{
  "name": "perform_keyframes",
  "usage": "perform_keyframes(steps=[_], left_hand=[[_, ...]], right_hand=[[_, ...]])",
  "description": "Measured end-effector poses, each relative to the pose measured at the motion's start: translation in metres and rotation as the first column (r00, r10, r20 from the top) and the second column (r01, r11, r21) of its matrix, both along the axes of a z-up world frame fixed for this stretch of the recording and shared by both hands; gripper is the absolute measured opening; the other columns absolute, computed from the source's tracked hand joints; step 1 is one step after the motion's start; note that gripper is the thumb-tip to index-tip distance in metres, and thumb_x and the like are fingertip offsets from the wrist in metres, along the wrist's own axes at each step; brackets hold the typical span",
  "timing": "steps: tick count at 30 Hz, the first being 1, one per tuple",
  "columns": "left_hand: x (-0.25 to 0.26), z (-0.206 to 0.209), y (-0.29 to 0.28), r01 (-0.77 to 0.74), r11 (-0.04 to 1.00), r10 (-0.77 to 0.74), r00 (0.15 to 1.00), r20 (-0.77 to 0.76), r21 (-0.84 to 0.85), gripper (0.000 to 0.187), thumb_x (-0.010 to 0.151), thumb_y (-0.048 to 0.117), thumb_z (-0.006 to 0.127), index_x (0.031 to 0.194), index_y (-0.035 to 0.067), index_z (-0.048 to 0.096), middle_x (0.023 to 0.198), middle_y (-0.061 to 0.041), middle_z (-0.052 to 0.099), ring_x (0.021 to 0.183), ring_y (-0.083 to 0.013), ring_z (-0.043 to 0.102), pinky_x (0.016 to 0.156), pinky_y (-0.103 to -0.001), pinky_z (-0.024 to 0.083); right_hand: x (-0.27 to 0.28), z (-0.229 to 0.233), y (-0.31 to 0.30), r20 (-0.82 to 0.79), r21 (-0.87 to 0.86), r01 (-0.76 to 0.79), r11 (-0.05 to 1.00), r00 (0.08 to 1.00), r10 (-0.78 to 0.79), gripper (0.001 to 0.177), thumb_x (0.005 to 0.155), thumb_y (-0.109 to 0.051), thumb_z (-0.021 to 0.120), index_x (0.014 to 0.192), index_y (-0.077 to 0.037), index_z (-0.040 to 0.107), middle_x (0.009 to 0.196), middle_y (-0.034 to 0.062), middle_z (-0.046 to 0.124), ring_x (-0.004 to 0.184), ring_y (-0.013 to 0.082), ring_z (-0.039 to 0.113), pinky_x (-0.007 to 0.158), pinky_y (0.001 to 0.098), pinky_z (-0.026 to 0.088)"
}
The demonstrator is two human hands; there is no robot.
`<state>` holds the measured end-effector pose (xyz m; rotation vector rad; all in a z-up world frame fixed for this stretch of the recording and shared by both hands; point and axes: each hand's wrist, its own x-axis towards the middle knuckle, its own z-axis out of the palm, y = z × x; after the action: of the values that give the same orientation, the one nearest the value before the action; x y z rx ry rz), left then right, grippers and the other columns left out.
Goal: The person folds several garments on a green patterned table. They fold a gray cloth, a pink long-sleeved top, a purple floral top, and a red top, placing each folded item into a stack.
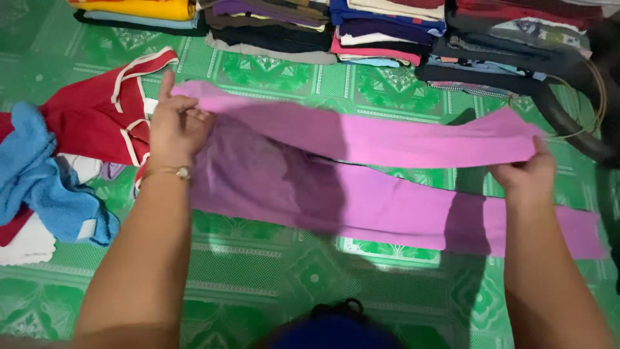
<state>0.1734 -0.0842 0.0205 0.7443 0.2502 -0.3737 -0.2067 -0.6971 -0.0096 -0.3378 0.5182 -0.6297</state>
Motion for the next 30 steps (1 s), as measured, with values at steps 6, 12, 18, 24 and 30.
perform_keyframes(steps=[6,12,18,24,30], left_hand=[[-0.078,0.047,0.055,0.157,0.987,-0.162,0.979,0.121,0.046,0.078,0.086,-0.008,0.049,0.160,0.016,0.043,0.108,-0.009,0.066,0.081,-0.0194,0.063,0.072,-0.032,0.052],[-0.118,-0.033,0.106,0.193,0.954,-0.193,0.981,-0.022,0.230,0.053,0.096,0.001,0.051,0.149,0.004,0.053,0.099,-0.007,0.066,0.074,-0.0170,0.064,0.073,-0.033,0.059],[-0.108,-0.026,0.095,0.140,0.906,-0.167,0.985,0.034,0.399,0.049,0.098,-0.003,0.057,0.147,0.000,0.056,0.090,-0.004,0.063,0.065,-0.0136,0.059,0.063,-0.027,0.056],[-0.113,0.015,0.100,0.090,0.943,-0.128,0.987,0.099,0.320,0.052,0.094,-0.006,0.055,0.146,-0.001,0.058,0.086,-0.005,0.064,0.063,-0.0113,0.058,0.059,-0.024,0.057],[-0.117,-0.031,0.122,0.086,0.776,-0.117,0.993,0.009,0.625,0.042,0.092,-0.004,0.063,0.134,0.003,0.069,0.088,-0.002,0.066,0.065,-0.0083,0.057,0.058,-0.024,0.052]], right_hand=[[-0.069,0.089,0.109,0.121,-0.223,0.061,0.973,0.992,-0.034,0.049,0.104,-0.036,0.047,0.137,-0.004,0.063,0.143,0.0160,0.067,0.140,0.0342,0.064,0.123,0.0523,0.043],[-0.150,-0.003,0.138,-0.414,-0.107,0.211,0.972,0.879,-0.237,0.030,0.104,-0.042,0.047,0.113,-0.021,0.066,0.117,0.0014,0.074,0.106,0.0211,0.072,0.091,0.0468,0.058],[-0.183,-0.074,0.061,-0.244,-0.066,0.135,0.989,0.959,-0.147,0.026,0.115,-0.032,0.052,0.115,-0.012,0.069,0.110,0.0046,0.073,0.100,0.0194,0.069,0.085,0.0429,0.058],[-0.159,-0.010,0.109,-0.146,-0.401,0.101,0.910,0.974,-0.172,0.030,0.117,-0.032,0.050,0.106,-0.006,0.061,0.104,0.0080,0.070,0.100,0.0244,0.069,0.093,0.0428,0.059],[-0.195,-0.100,0.083,-0.332,-0.291,0.170,0.942,0.905,-0.266,0.022,0.116,-0.023,0.050,0.107,-0.013,0.067,0.086,-0.0012,0.063,0.068,0.0116,0.058,0.060,0.0263,0.050]])
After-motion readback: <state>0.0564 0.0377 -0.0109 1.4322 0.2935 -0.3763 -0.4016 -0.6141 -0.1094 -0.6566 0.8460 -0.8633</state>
